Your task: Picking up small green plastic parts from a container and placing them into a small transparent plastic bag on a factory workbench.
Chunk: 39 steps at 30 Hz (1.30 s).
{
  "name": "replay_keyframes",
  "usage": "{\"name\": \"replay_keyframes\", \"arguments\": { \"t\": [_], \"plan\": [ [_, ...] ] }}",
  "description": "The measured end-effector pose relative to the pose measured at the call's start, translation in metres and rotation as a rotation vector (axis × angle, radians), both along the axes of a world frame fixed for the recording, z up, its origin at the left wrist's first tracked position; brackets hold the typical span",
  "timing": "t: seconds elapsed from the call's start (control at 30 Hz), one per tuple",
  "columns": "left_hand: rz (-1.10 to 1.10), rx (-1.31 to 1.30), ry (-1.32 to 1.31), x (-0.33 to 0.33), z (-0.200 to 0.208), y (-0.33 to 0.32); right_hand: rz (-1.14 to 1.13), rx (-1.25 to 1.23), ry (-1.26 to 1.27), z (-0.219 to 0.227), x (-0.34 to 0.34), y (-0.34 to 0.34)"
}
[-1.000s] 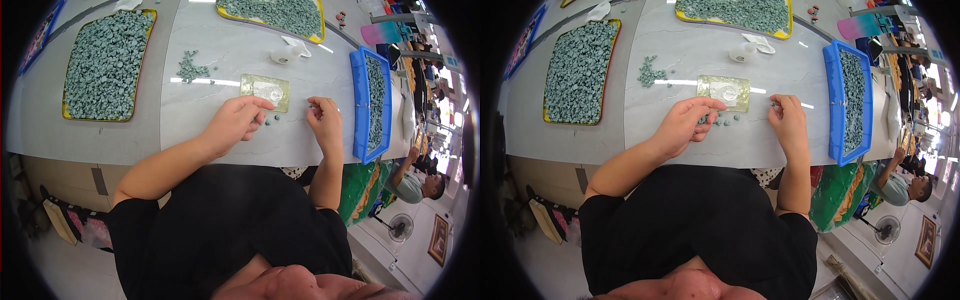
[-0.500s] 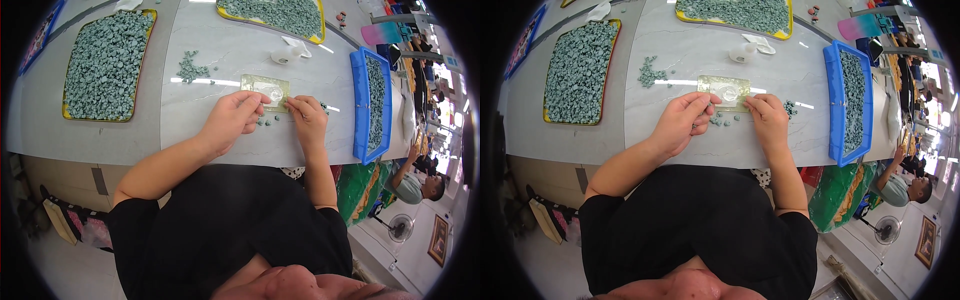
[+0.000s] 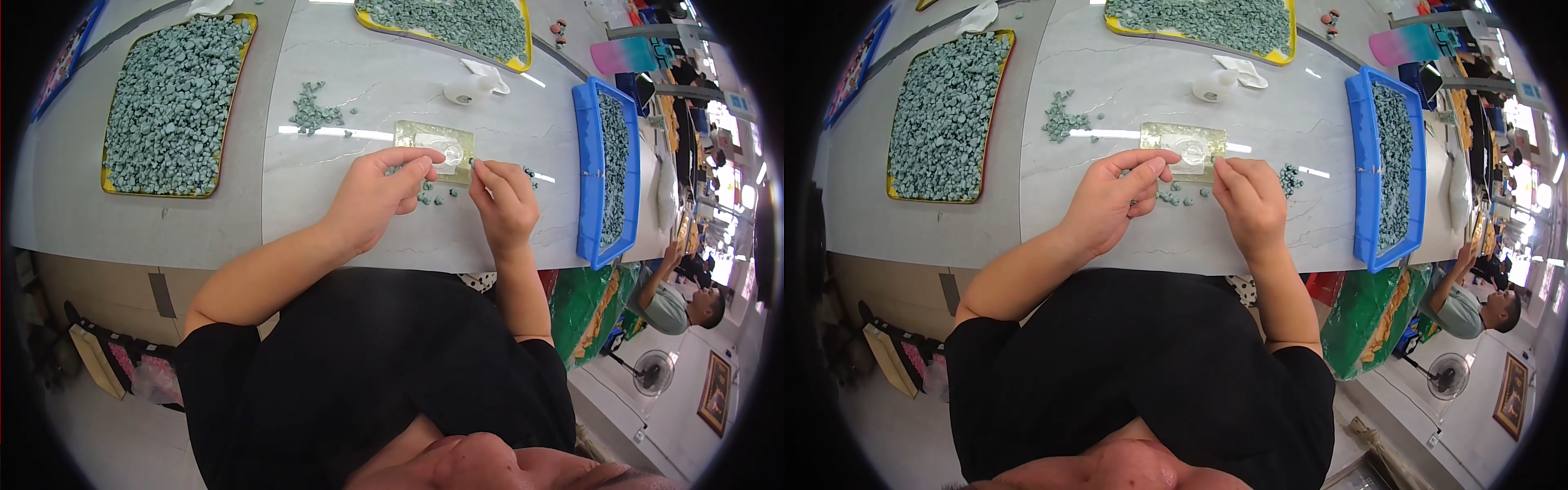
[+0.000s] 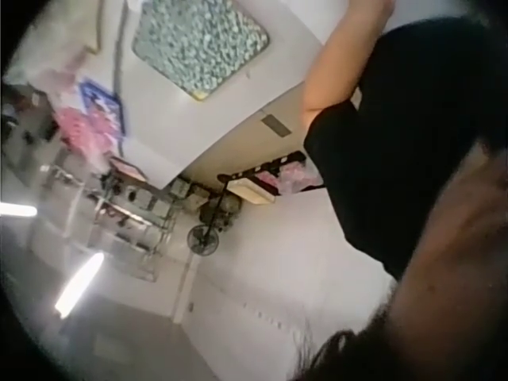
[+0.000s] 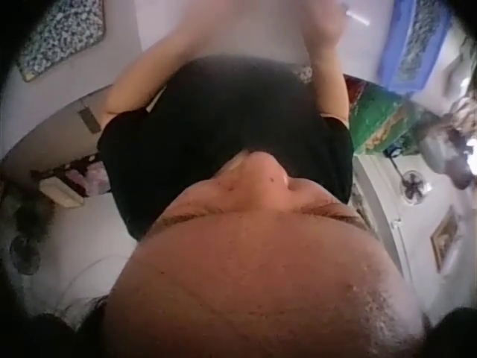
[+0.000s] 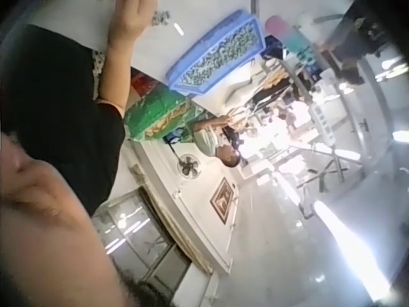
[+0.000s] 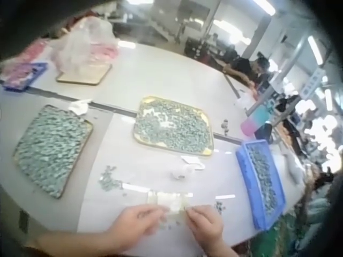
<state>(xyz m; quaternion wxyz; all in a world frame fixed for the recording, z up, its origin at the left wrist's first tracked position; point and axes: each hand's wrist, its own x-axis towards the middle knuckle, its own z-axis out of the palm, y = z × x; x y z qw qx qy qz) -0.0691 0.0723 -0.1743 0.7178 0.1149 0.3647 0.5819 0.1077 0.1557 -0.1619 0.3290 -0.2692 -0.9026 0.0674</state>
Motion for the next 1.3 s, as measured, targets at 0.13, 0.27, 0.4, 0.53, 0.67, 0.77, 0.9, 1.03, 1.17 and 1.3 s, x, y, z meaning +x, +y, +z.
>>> {"name": "replay_keyframes", "arguments": {
  "t": [0.13,0.27,0.4,0.53,0.67,0.77,0.9,1.03,1.17,1.3],
  "plan": [
    [-0.002,-0.017,-0.002,0.001,0.002,-0.002,0.088,0.082,-0.023,0.0,-0.005,0.002],
    [-0.021,-0.039,-0.021,-0.002,0.002,-0.002,0.115,0.14,-0.076,-0.003,-0.006,0.002],
    [0.021,-0.07,-0.052,-0.003,0.0,-0.002,0.138,0.154,-0.119,-0.001,-0.009,0.0],
    [0.003,-0.025,0.008,-0.003,0.0,-0.004,0.138,0.128,-0.079,0.0,-0.009,-0.001],
    [-0.007,0.008,0.014,-0.004,0.002,-0.003,-0.055,-0.409,0.214,-0.002,-0.007,-0.012],
    [0.058,0.02,0.043,0.0,0.003,-0.004,-0.126,-0.863,0.414,0.002,-0.007,-0.018],
    [-0.017,0.019,0.021,-0.002,-0.001,-0.003,-0.139,-1.253,0.579,0.008,-0.006,-0.02],
    [-0.027,-0.008,-0.062,0.0,-0.002,-0.002,-0.119,-1.334,0.605,0.01,-0.006,-0.021],
    [-0.021,-0.042,-0.077,0.003,-0.005,-0.002,-0.093,-1.107,0.513,0.006,-0.008,-0.024],
    [-0.063,-0.045,-0.112,0.003,-0.004,-0.002,0.03,-0.343,0.197,0.009,-0.016,-0.023]
  ]
}}
